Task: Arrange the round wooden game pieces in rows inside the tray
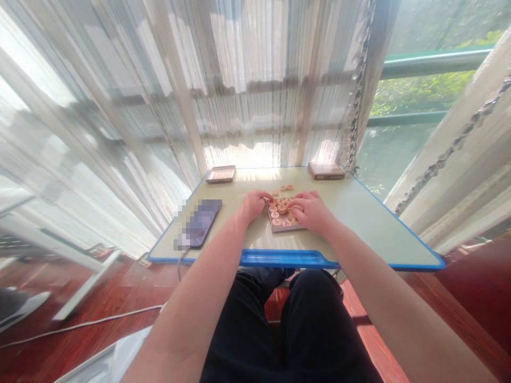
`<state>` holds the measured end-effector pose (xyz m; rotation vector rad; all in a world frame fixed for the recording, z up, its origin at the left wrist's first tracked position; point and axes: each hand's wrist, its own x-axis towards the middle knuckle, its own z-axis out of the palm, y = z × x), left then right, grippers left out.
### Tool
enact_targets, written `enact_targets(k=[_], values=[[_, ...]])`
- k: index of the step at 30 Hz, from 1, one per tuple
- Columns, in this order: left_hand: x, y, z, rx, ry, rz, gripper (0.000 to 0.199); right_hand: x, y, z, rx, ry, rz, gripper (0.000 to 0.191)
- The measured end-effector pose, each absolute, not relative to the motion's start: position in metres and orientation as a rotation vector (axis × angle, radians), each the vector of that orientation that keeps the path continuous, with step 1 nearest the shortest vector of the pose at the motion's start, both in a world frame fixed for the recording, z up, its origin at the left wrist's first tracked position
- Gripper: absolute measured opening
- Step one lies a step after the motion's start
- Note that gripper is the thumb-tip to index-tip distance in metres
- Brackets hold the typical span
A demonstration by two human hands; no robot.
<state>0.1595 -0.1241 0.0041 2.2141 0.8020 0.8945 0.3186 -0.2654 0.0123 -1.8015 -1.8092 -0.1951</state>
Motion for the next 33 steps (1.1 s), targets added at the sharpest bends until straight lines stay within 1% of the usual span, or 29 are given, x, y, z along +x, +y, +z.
enact_targets(k=[12, 15, 17, 19, 21, 22, 26, 30, 33], values=[[0.167, -0.119, 0.002, 2.087, 0.795, 0.855, 0.036, 0.32, -0.266, 0.011, -1.796, -1.784, -0.178, 0.027], [0.175, -0.118, 0.006, 2.032, 0.746, 0.737, 0.033, 0.32, -0.266, 0.01, -1.779, -1.792, -0.183, 0.027], [0.178, -0.116, 0.007, 1.993, 0.806, 0.678, 0.037, 0.32, -0.266, 0.01, -1.773, -1.798, -0.186, 0.027], [0.176, -0.111, 0.006, 1.98, 0.897, 0.725, 0.042, 0.321, -0.266, 0.009, -1.77, -1.805, -0.184, 0.026], [0.171, -0.106, 0.003, 2.052, 0.969, 0.833, 0.043, 0.321, -0.265, 0.008, -1.756, -1.808, -0.191, 0.025], [0.167, -0.104, 0.002, 2.118, 1.004, 0.879, 0.041, 0.322, -0.265, 0.008, -1.746, -1.804, -0.196, 0.025], [0.153, -0.098, -0.001, 2.324, 1.134, 0.946, 0.019, 0.323, -0.265, 0.007, -1.737, -1.764, -0.192, 0.025], [0.147, -0.097, -0.001, 2.4, 1.233, 0.89, 0.013, 0.323, -0.266, 0.009, -1.789, -1.759, -0.145, 0.024], [0.148, -0.1, 0.002, 2.364, 1.222, 0.878, 0.011, 0.323, -0.266, 0.01, -1.794, -1.754, -0.135, 0.024]])
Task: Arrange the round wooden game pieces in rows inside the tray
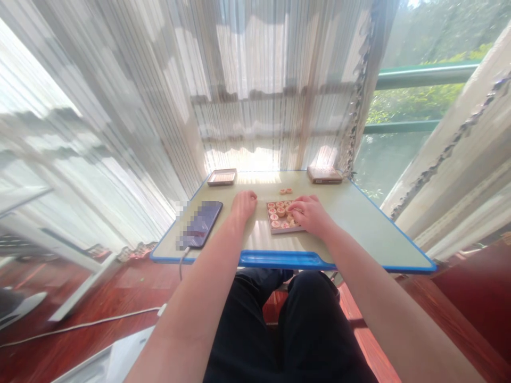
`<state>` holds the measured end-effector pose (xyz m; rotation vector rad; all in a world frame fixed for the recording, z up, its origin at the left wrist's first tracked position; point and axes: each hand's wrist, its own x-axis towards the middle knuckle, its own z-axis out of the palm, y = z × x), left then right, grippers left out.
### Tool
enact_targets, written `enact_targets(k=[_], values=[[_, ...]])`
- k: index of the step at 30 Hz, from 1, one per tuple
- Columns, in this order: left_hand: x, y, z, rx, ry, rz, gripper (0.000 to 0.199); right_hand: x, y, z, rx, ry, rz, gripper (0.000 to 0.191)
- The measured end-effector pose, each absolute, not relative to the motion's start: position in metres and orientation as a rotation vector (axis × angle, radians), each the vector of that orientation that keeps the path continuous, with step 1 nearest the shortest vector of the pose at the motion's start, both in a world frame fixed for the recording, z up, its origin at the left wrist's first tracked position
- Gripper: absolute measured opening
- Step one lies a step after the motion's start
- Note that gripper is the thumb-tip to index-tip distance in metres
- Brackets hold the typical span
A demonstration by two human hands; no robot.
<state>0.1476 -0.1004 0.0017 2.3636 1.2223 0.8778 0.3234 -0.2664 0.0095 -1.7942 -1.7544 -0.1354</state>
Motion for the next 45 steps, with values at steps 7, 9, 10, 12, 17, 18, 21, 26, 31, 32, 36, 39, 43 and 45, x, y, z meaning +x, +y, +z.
enact_targets(k=[7, 9, 10, 12, 17, 18, 21, 26, 31, 32, 36, 39, 43, 45], values=[[0.156, -0.13, 0.021, 1.765, 0.608, 0.83, 0.023, 0.32, -0.264, 0.009, -1.562, -1.684, -0.249, 0.023], [0.157, -0.138, 0.025, 1.631, 0.477, 0.654, 0.026, 0.316, -0.263, 0.011, -1.477, -1.679, -0.256, 0.023], [0.157, -0.141, 0.026, 1.591, 0.444, 0.609, 0.027, 0.314, -0.263, 0.011, -1.454, -1.694, -0.252, 0.023], [0.157, -0.144, 0.027, 1.566, 0.441, 0.592, 0.028, 0.309, -0.263, 0.013, -1.444, -1.722, -0.244, 0.02], [0.159, -0.149, 0.026, 1.685, 0.519, 0.679, 0.023, 0.302, -0.26, 0.01, -1.486, -1.767, -0.232, 0.017], [0.16, -0.15, 0.026, 1.694, 0.515, 0.682, 0.021, 0.301, -0.259, 0.01, -1.492, -1.793, -0.231, 0.016], [0.163, -0.148, 0.025, 1.724, 0.544, 0.817, 0.018, 0.3, -0.257, 0.009, -1.511, -1.852, -0.255, 0.016], [0.157, -0.133, 0.025, 1.789, 0.707, 1.273, 0.016, 0.299, -0.266, 0.017, -1.498, -1.856, -0.371, 0.015], [0.148, -0.118, 0.022, 1.82, 0.987, 1.42, 0.018, 0.267, -0.285, 0.021, -1.284, -2.101, -0.397, 0.019], [0.147, -0.116, 0.02, 1.814, 1.037, 1.426, 0.018, 0.256, -0.288, 0.019, -1.234, -2.176, -0.39, 0.022], [0.147, -0.107, 0.012, 1.806, 1.141, 1.427, 0.015, 0.223, -0.291, 0.006, -1.221, -2.309, -0.367, 0.024], [0.146, -0.104, 0.007, 1.829, 1.153, 1.402, 0.015, 0.219, -0.287, 0.0, -1.287, -2.247, -0.31, 0.023], [0.144, -0.107, 0.008, 1.925, 1.159, 1.378, 0.015, 0.224, -0.287, 0.0, -1.35, -2.161, -0.247, 0.019], [0.143, -0.11, 0.008, 1.983, 1.177, 1.351, 0.015, 0.225, -0.289, 0.001, -1.359, -2.156, -0.244, 0.023]])
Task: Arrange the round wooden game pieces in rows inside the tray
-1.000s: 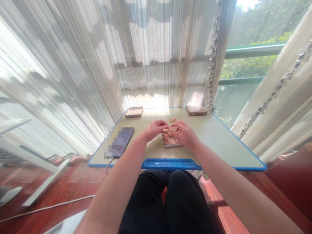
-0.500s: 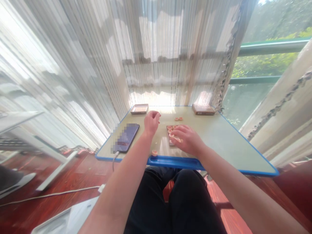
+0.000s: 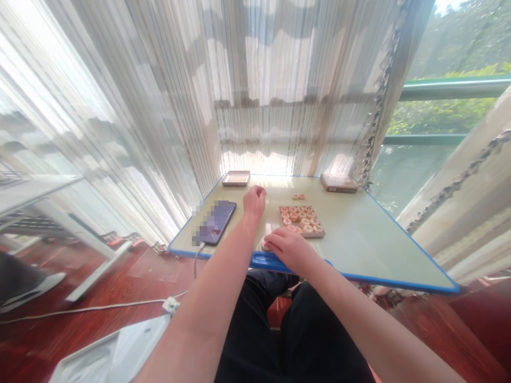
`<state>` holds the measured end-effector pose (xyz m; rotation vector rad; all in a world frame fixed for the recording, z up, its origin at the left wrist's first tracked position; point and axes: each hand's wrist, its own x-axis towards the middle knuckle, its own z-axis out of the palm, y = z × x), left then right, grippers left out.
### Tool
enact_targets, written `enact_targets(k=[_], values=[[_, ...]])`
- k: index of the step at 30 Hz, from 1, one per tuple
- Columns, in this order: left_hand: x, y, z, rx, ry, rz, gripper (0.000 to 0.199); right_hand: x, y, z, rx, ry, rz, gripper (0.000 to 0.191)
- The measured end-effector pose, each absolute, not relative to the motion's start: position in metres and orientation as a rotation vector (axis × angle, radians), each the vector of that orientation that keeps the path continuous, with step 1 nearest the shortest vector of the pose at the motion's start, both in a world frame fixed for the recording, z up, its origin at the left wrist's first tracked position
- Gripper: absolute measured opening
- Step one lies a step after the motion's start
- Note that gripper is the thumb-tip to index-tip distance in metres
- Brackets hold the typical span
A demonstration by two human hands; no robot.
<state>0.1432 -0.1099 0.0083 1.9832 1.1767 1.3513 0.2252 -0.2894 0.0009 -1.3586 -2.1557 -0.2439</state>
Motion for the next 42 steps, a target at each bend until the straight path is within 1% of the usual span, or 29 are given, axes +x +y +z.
enact_targets(k=[2, 5, 8, 14, 17, 19, 22, 24, 27, 32, 36, 42], values=[[0.144, -0.112, 0.007, 2.039, 1.195, 1.295, 0.015, 0.224, -0.292, 0.001, -1.383, -2.132, -0.26, 0.026], [0.145, -0.111, 0.003, 2.128, 1.22, 1.187, 0.013, 0.222, -0.294, 0.002, -1.416, -2.118, -0.279, 0.018], [0.147, -0.109, -0.001, 2.175, 1.241, 1.124, 0.013, 0.221, -0.293, 0.003, -1.444, -2.13, -0.248, 0.017], [0.146, -0.107, -0.003, 2.167, 1.317, 1.139, 0.017, 0.22, -0.293, 0.007, -1.356, -2.156, -0.043, 0.012], [0.144, -0.106, -0.002, 2.115, 1.354, 1.139, 0.017, 0.22, -0.292, 0.009, -1.397, -2.134, 0.057, 0.009], [0.142, -0.104, -0.003, 2.011, 1.38, 1.155, 0.017, 0.22, -0.291, 0.01, -1.443, -2.117, 0.082, 0.01], [0.139, -0.101, -0.004, 1.883, 1.389, 1.159, 0.016, 0.222, -0.29, 0.008, -1.463, -2.099, 0.077, 0.012], [0.138, -0.1, -0.006, 1.912, 1.363, 1.137, 0.014, 0.223, -0.291, 0.006, -1.435, -2.106, 0.067, 0.013], [0.138, -0.101, -0.006, 1.98, 1.331, 1.124, 0.012, 0.225, -0.293, 0.004, -1.375, -2.118, 0.041, 0.021], [0.138, -0.103, -0.005, 1.998, 1.341, 1.117, 0.011, 0.227, -0.29, 0.004, -1.411, -2.088, 0.071, 0.011], [0.138, -0.103, -0.005, 2.024, 1.34, 1.107, 0.01, 0.224, -0.287, 0.0, -1.438, -2.093, 0.073, 0.011], [0.14, -0.111, 0.0, 2.114, 1.355, 1.112, 0.011, 0.242, -0.293, 0.006, -1.262, -1.864, -0.065, 0.019]])
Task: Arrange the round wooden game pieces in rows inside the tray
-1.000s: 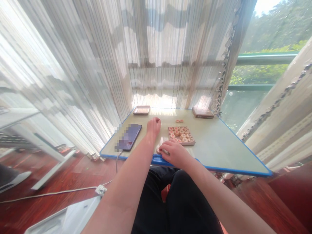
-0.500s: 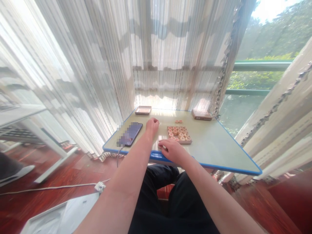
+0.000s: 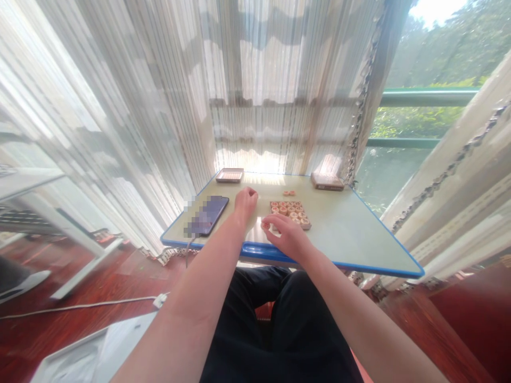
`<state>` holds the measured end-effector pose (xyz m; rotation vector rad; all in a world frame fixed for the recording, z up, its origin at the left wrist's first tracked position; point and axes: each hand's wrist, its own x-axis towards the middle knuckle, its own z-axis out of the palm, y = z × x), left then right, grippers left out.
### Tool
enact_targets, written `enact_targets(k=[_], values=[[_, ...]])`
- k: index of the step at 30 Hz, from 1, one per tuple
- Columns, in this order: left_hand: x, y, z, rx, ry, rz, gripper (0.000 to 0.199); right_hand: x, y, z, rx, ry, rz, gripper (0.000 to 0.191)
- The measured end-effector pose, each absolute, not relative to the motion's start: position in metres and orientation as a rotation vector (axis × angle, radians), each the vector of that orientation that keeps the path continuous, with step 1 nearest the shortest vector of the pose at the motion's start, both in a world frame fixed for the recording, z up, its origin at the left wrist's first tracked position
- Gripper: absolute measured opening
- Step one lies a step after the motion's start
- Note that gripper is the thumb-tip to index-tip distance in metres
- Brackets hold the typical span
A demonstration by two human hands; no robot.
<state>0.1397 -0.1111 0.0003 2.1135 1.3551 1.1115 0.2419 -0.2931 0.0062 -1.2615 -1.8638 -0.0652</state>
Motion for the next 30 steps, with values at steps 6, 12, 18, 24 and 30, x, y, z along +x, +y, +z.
enact_targets(k=[6, 12, 18, 24, 30], values=[[0.149, -0.13, 0.006, 2.429, 1.183, 1.123, 0.014, 0.301, -0.287, 0.029, -1.532, -1.736, -0.022, 0.015], [0.156, -0.137, 0.006, 2.433, 1.082, 1.202, 0.01, 0.318, -0.266, 0.046, -1.638, -1.972, 0.185, 0.014], [0.159, -0.143, 0.007, 2.467, 1.027, 1.164, 0.013, 0.315, -0.264, 0.045, -1.558, -2.146, 0.187, 0.008], [0.161, -0.145, 0.009, 2.519, 1.029, 1.065, 0.013, 0.315, -0.264, 0.041, -1.59, -2.168, 0.146, 0.01], [0.161, -0.148, 0.01, 2.514, 0.9, 1.084, 0.013, 0.314, -0.261, 0.038, -1.478, -2.197, 0.141, 0.018]])
